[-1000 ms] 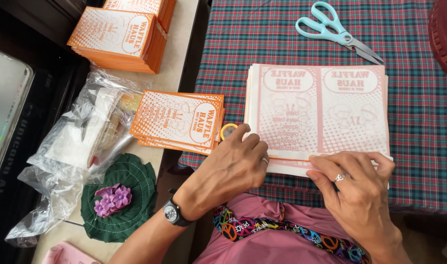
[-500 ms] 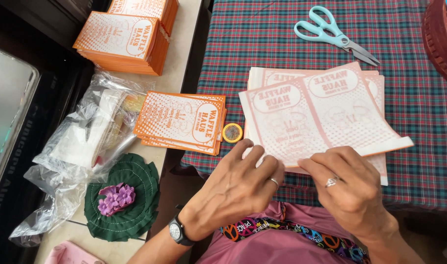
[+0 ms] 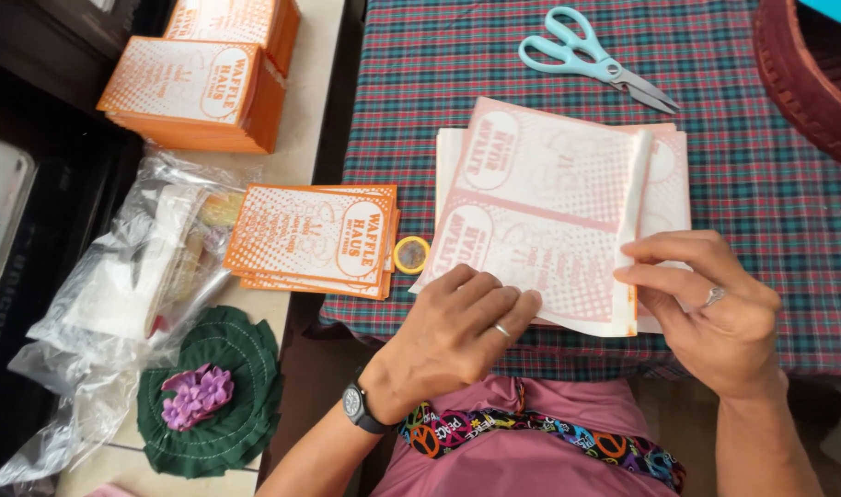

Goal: Folding printed paper sheets and sealing them with tape to create bags

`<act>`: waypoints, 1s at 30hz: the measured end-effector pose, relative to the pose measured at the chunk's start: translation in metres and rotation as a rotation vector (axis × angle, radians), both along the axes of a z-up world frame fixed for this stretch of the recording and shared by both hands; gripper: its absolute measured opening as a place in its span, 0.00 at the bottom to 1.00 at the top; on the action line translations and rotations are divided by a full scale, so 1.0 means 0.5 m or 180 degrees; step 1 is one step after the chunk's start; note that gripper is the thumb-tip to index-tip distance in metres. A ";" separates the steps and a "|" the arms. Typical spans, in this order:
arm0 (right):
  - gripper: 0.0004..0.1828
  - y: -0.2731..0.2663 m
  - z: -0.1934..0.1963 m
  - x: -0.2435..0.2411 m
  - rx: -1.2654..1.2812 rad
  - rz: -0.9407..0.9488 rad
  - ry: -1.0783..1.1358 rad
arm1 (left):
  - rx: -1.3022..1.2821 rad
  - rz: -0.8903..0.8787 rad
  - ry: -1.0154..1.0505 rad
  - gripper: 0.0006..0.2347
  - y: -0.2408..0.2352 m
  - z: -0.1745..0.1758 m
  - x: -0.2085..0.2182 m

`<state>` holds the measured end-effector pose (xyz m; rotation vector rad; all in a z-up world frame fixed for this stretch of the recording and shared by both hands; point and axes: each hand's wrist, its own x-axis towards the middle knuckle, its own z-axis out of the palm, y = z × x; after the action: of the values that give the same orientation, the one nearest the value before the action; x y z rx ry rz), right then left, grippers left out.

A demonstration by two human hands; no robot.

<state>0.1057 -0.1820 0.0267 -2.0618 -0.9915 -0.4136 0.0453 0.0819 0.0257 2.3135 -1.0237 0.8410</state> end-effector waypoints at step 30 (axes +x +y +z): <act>0.06 -0.066 -0.015 -0.002 -0.0950 -0.0188 0.0467 | 0.0560 0.1195 0.1160 0.06 -0.159 0.000 -0.011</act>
<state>0.1047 -0.2148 0.0194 -2.3552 -0.9510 -0.1467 0.0399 0.0026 0.0258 2.7265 -0.5330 0.4403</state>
